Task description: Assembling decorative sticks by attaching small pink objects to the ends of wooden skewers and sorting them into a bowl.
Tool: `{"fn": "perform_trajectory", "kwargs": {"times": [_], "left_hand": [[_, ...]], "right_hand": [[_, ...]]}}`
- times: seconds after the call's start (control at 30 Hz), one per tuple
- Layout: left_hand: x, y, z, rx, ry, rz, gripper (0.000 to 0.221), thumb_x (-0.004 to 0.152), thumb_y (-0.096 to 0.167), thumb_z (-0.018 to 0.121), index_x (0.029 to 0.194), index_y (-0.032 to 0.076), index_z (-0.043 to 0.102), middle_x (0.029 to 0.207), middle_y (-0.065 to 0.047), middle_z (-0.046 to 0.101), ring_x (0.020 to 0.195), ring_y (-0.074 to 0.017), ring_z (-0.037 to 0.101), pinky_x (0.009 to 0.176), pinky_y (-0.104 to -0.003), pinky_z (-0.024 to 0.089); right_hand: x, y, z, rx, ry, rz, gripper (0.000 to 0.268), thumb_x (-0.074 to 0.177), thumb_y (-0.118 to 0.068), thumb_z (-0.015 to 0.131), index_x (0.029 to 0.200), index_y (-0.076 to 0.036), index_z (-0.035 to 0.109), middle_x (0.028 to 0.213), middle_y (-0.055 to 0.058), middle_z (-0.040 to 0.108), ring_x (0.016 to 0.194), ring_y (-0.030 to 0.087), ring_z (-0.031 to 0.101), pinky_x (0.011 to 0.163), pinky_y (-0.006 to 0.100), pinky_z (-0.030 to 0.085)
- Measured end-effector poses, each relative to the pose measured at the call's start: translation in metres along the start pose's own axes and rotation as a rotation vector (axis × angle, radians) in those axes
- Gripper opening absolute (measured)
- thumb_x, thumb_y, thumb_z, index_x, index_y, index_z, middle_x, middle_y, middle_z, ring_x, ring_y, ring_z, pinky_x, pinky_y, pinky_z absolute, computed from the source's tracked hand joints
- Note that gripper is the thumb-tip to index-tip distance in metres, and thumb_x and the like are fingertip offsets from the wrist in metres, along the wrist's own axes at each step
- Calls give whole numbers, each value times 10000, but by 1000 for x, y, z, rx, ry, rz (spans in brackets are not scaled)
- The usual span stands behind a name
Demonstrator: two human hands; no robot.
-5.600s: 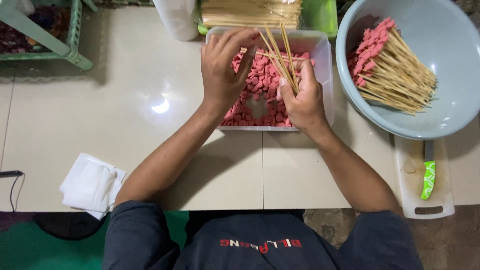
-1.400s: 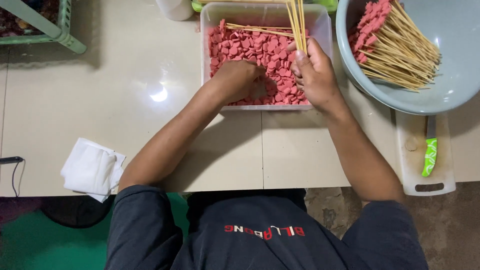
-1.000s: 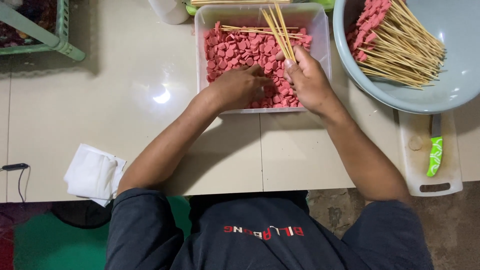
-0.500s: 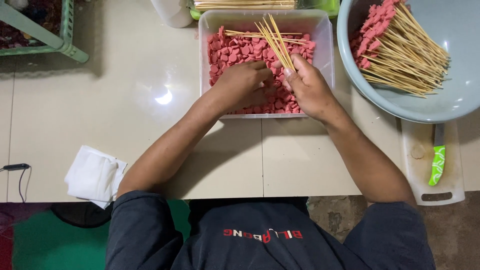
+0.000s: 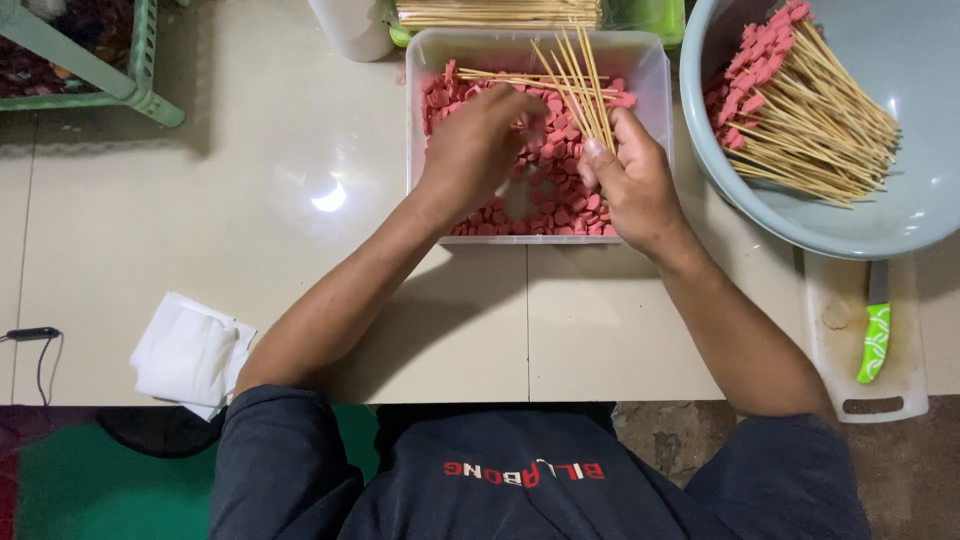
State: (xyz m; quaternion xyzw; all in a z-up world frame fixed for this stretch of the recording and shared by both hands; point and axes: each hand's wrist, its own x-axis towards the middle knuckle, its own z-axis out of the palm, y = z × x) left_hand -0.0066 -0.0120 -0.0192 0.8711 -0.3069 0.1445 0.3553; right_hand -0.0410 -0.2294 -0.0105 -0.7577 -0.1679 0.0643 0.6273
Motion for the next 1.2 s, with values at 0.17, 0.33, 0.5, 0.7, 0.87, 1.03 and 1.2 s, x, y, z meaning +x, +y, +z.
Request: {"fn": "perform_trajectory", "kwargs": {"times": [0.17,0.33,0.5,0.7,0.87,1.03,1.2], "left_hand": [[8,4,-17,-318,198,-112,184,985,24,694,1152,60,626,986,-29,610,812,-122,589,673,-260,529],[12,-13,-8,-305,260,-95,202,993,-9,663,1179,62,629,1042,-41,640,774,-99,582,659,-235,524],[11,-8,-14,-399,297,-138,179,1007,43,681,1183,44,647,970,-8,645,687,-71,499,592,-228,435],[11,-6,-18,-438,347,-146,196,995,61,703,1183,28,660,928,-12,687,709,-78,545,631,-230,480],[11,-7,-16,-431,367,-147,169,975,49,723,1137,30,679,892,-6,692,674,-66,529,589,-218,455],[11,-7,-16,-433,364,-138,138,973,39,715,1107,36,680,884,-3,689,666,-63,529,579,-216,455],[11,-8,-16,-422,361,-135,132,973,55,718,1098,42,679,883,-5,697,671,-60,549,577,-211,473]], "right_hand": [[-2,-3,2,-21,38,15,244,1056,24,430,1296,-10,464,901,28,514,730,95,502,672,234,461],[-2,-4,3,-72,47,18,291,1029,61,436,1310,-4,471,869,35,543,689,96,509,632,232,448],[-2,-1,3,-25,49,10,287,1014,89,443,1285,-2,456,917,45,537,718,99,520,669,230,477],[-2,-5,4,-77,47,6,283,1001,83,451,1268,-6,475,847,40,559,687,109,532,653,242,482],[-2,-5,4,-85,32,1,278,1005,88,452,1270,4,469,849,44,563,687,114,538,652,248,494],[-3,-6,4,-96,37,6,282,995,86,459,1265,6,466,853,45,563,684,111,533,642,243,477],[-3,-7,4,-133,26,2,303,1007,87,451,1299,8,454,842,44,567,683,117,542,644,259,497]]}}
